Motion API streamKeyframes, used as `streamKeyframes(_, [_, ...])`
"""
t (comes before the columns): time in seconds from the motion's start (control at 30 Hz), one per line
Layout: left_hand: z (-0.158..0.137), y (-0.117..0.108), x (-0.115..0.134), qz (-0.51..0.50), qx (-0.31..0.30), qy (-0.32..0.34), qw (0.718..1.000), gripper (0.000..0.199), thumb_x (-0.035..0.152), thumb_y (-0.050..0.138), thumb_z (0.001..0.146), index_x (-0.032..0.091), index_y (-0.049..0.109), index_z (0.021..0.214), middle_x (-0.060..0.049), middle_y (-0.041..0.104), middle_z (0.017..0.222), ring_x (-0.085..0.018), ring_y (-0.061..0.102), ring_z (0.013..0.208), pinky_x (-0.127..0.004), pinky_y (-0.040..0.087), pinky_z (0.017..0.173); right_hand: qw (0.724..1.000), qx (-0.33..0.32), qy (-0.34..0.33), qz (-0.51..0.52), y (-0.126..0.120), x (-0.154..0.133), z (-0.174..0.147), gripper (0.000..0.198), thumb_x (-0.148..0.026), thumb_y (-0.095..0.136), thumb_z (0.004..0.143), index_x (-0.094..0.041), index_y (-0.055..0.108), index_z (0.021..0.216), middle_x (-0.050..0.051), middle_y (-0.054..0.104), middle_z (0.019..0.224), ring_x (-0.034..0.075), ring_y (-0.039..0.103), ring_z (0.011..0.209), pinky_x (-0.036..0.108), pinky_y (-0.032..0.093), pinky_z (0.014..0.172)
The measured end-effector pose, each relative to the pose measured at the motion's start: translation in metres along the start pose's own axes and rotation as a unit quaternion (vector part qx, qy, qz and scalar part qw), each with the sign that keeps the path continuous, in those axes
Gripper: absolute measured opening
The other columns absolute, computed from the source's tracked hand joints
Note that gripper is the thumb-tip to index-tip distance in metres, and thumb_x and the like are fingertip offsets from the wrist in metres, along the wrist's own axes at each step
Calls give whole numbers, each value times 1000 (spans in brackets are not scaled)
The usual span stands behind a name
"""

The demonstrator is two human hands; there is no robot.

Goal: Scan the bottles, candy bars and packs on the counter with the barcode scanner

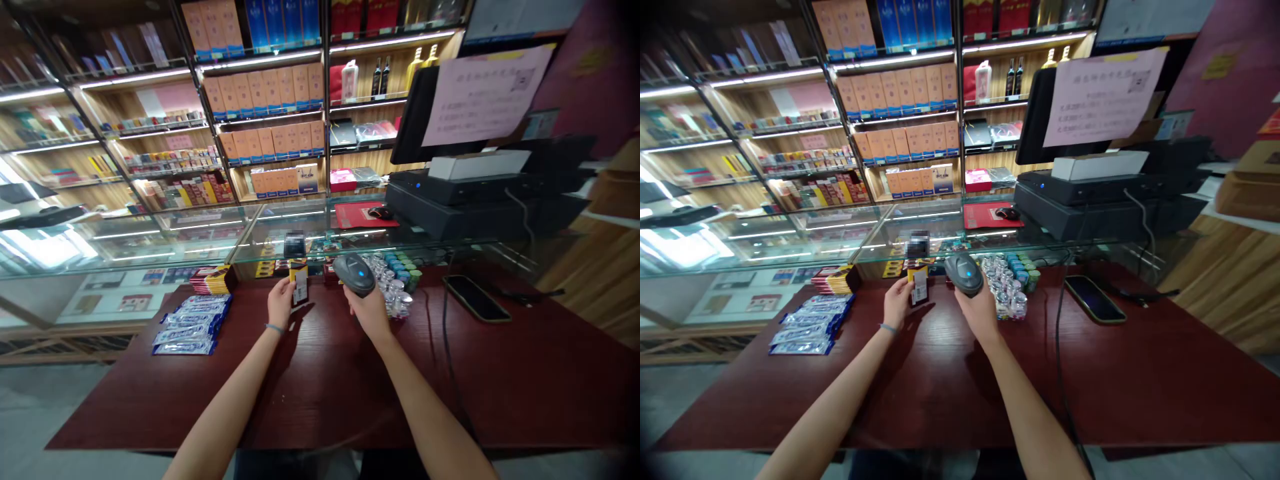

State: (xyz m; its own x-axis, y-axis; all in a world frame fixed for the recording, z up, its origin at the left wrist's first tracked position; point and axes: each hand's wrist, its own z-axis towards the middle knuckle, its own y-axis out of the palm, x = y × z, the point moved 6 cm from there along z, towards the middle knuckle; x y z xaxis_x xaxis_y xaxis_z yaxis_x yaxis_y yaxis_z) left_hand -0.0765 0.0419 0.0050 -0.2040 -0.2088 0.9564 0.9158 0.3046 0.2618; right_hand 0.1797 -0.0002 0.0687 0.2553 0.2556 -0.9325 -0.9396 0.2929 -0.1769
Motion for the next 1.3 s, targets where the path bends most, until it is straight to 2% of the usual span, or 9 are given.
streamKeyframes(0.1, [10, 30, 18, 86, -31, 67, 994, 19, 21, 83, 78, 26, 80, 97, -6, 79, 100, -29, 72, 106, -37, 54, 100, 996, 38, 26, 75, -16, -1, 7, 42, -55, 73, 78, -22, 61, 102, -5, 62, 57, 16, 54, 41, 28, 44, 43])
streamKeyframes(0.2, [18, 70, 22, 110, -119, 83, 983, 24, 15, 82, 76, 30, 80, 94, -6, 79, 106, -29, 70, 112, -37, 49, 109, 991, 73, 26, 114, -31, -5, 12, 36, -54, 73, 78, -24, 58, 93, -6, 58, 52, 15, 52, 40, 29, 43, 43])
streamKeyframes(0.33, [19, 119, 11, 179, -219, 132, 950, 20, 19, 85, 74, 29, 79, 90, -9, 79, 105, -28, 72, 106, -36, 49, 108, 986, 107, 29, 128, -45, -9, 16, 27, -44, 72, 79, -26, 55, 90, -7, 55, 48, 15, 50, 39, 30, 44, 44])
streamKeyframes(0.5, [16, 152, -14, 221, -261, 132, 930, 15, 20, 84, 76, 28, 78, 87, -11, 77, 91, -28, 71, 104, -37, 46, 110, 982, 114, 31, 150, -54, -10, 19, 23, -42, 69, 82, -27, 52, 79, -6, 53, 49, 14, 48, 39, 30, 44, 43])
streamKeyframes(0.73, [17, 166, -24, 194, -253, 120, 940, 21, 29, 87, 74, 28, 77, 92, -13, 76, 111, -31, 61, 126, -41, 32, 123, 974, 129, 56, 175, -60, -10, 20, 28, -43, 70, 79, -26, 50, 68, -4, 53, 48, 14, 48, 40, 30, 44, 44])
streamKeyframes(1.0, [6, 168, -33, 255, -278, 179, 909, 40, 25, 87, 73, 30, 75, 110, -12, 68, 135, -39, 41, 149, -58, -1, 129, 974, 136, 58, 170, -62, -10, 19, 26, -43, 71, 79, -26, 51, 74, -4, 55, 51, 14, 49, 39, 30, 42, 43])
streamKeyframes(1.07, [5, 168, -33, 254, -281, 181, 908, 41, 27, 87, 73, 31, 75, 112, -11, 67, 139, -39, 39, 150, -58, -3, 129, 976, 133, 56, 161, -61, -11, 19, 26, -42, 70, 80, -27, 51, 72, -3, 56, 52, 14, 49, 39, 31, 43, 43])
streamKeyframes(1.17, [6, 168, -29, 216, -272, 151, 926, 42, 27, 90, 70, 31, 75, 110, -11, 67, 138, -39, 38, 151, -58, -2, 129, 979, 127, 55, 150, -60, -12, 19, 27, -42, 69, 80, -27, 50, 68, -3, 55, 51, 15, 49, 40, 31, 45, 45])
streamKeyframes(1.3, [3, 156, -9, 172, -261, 145, 939, 43, 19, 87, 71, 32, 76, 110, -9, 66, 140, -37, 33, 154, -59, -1, 129, 983, 115, 46, 133, -56, -14, 18, 30, -41, 70, 80, -27, 49, 63, -2, 54, 49, 15, 49, 41, 32, 43, 45])
